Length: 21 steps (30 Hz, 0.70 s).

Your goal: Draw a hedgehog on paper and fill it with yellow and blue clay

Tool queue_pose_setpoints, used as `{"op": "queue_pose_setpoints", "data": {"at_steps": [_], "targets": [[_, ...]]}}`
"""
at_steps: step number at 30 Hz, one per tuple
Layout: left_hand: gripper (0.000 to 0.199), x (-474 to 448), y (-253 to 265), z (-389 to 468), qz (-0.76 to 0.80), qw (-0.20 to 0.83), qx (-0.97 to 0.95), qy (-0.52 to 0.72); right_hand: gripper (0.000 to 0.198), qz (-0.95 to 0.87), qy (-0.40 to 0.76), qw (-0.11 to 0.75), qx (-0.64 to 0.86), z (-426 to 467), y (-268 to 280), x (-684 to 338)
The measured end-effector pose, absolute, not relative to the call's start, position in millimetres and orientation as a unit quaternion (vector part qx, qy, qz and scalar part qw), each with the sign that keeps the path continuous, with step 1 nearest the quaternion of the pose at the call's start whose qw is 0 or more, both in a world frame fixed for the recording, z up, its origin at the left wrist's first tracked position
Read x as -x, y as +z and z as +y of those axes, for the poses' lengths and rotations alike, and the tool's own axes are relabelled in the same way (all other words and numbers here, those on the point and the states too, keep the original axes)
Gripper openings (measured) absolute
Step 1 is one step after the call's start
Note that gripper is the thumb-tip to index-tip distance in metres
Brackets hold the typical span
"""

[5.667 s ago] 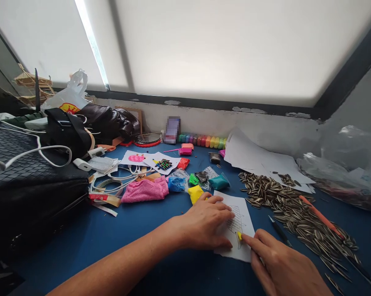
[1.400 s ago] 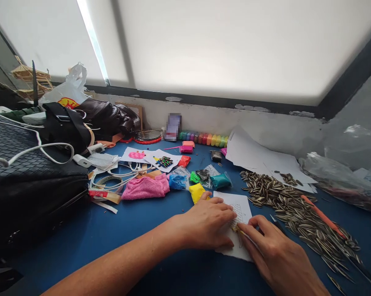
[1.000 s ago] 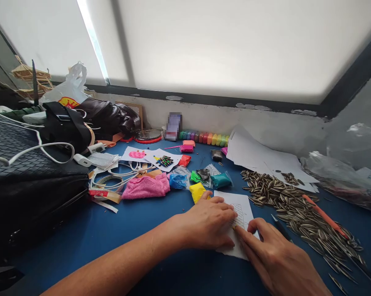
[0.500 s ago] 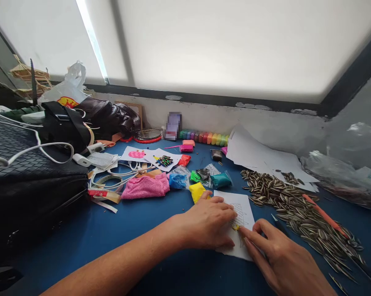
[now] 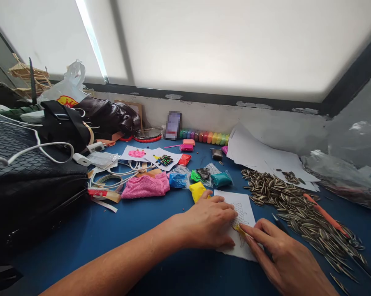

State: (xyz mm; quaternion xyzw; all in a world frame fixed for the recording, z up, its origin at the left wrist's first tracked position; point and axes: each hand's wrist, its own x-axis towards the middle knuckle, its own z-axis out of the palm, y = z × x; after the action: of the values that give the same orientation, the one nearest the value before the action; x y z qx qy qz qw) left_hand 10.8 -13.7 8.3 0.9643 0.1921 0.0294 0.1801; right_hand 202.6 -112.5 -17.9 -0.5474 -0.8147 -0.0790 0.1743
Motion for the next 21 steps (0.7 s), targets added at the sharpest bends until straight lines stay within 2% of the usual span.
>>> {"op": "queue_pose_setpoints", "data": {"at_steps": [8,15,21], "targets": [[0.039,-11,7,-15,0.194,0.178,-0.964,0.029,0.031,-0.829,-0.094,0.153,0.529,-110,-17,-199],[0.04,-11,10,-14,0.195,0.182,-0.963,0.027,0.033,-0.847,-0.166,0.124,0.49,-109,-13,-206],[0.041,-11,11,-14,0.197,0.18,-0.963,0.031,0.03,-0.843,-0.148,0.124,0.501,-112,-10,-208]]}}
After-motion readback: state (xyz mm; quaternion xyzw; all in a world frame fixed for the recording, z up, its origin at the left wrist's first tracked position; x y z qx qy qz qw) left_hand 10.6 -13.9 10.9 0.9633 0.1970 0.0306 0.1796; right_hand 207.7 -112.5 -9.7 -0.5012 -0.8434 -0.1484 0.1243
